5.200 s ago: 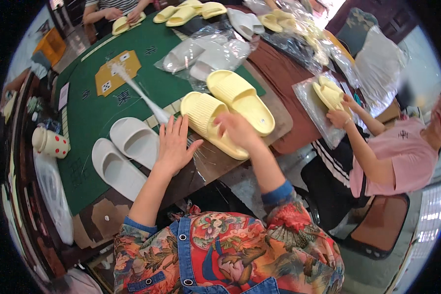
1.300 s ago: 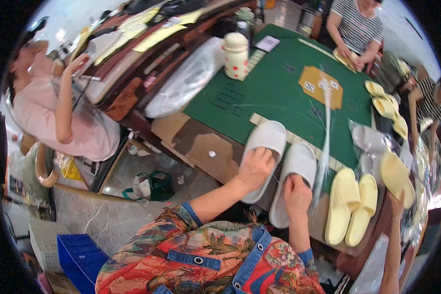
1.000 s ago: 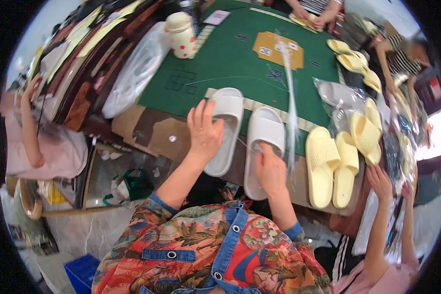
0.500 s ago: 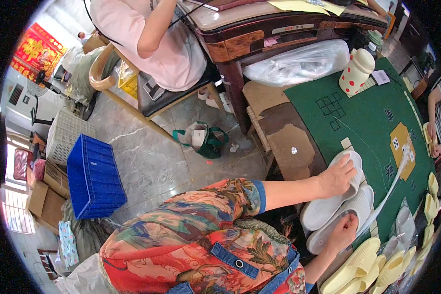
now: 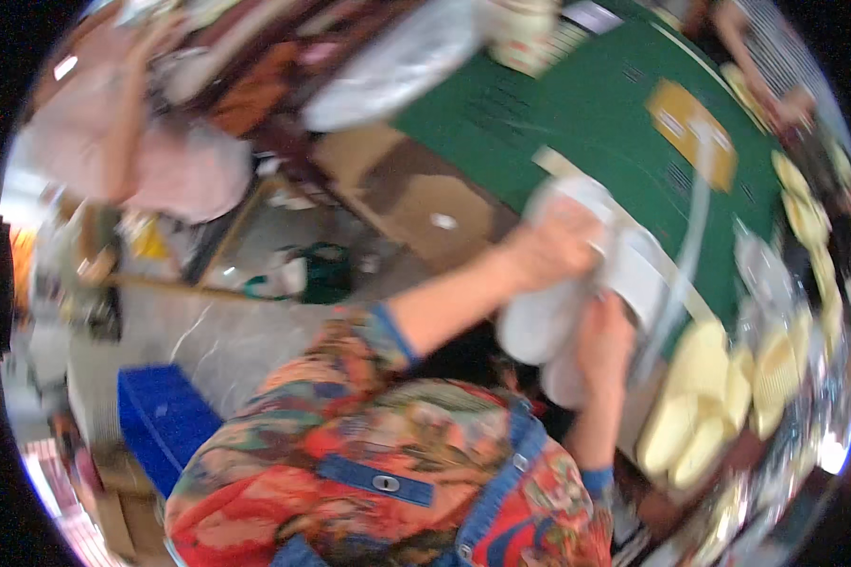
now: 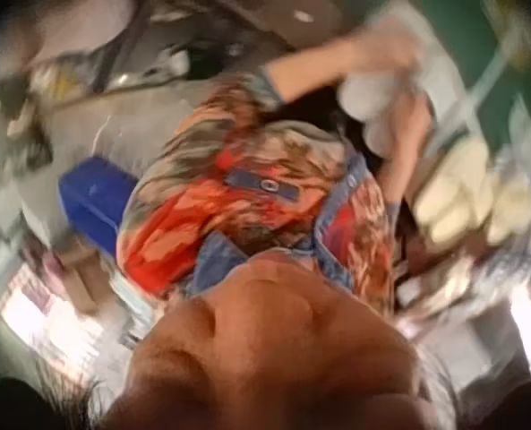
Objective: The person pairs slippers by threading plastic tag fasteners through each slipper to attach them together by hand.
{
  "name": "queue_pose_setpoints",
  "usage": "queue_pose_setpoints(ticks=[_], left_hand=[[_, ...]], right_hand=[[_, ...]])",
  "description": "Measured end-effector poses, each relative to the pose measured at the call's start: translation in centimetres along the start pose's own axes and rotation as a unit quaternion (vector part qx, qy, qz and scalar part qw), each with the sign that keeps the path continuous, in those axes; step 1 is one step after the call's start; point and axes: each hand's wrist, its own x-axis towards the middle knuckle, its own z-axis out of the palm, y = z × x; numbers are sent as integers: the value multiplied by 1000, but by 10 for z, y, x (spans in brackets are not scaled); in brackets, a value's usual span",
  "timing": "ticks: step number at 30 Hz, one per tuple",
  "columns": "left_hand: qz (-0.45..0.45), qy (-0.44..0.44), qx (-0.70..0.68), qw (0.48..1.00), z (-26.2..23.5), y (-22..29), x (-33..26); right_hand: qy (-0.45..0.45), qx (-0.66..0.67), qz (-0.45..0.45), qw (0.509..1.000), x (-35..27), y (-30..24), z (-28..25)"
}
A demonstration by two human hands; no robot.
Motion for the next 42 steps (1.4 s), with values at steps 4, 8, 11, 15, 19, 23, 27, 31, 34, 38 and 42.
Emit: queue_pose_setpoints(ticks=[4,8,11,15,19,23,27,31,34,38,42], left_hand=[[10,-110,17,994,-28,-19,-3],[-94,-129,63,985,-34,1,9],[-102,-113,105,983,-23,6,4],[-93,-138,73,983,-29,14,8],[-136,-63,-40,988,-56,24,9],[-194,-59,-125,971,-58,19,4],[-116,-94,-29,988,-56,21,9],[-110,-88,38,989,-60,20,6],[-144,-63,-2,988,-60,16,8],[-71,-91,-9,993,-58,31,18],[-93,-245,-18,965,-38,35,-7]], right_hand=[[11,31,-2,999,8,-15,10],[67,24,-18,997,8,2,5],[117,74,-63,988,0,2,4],[124,92,-87,984,-10,5,4],[83,121,-8,989,-26,-4,-32],[74,108,-1,991,-21,6,-39],[81,50,-13,995,-15,4,-32],[85,45,-10,995,-24,-8,-45],[98,96,-3,991,-20,-9,-62],[57,17,-23,998,-13,-8,-70],[42,-34,-11,998,-8,1,-31]])
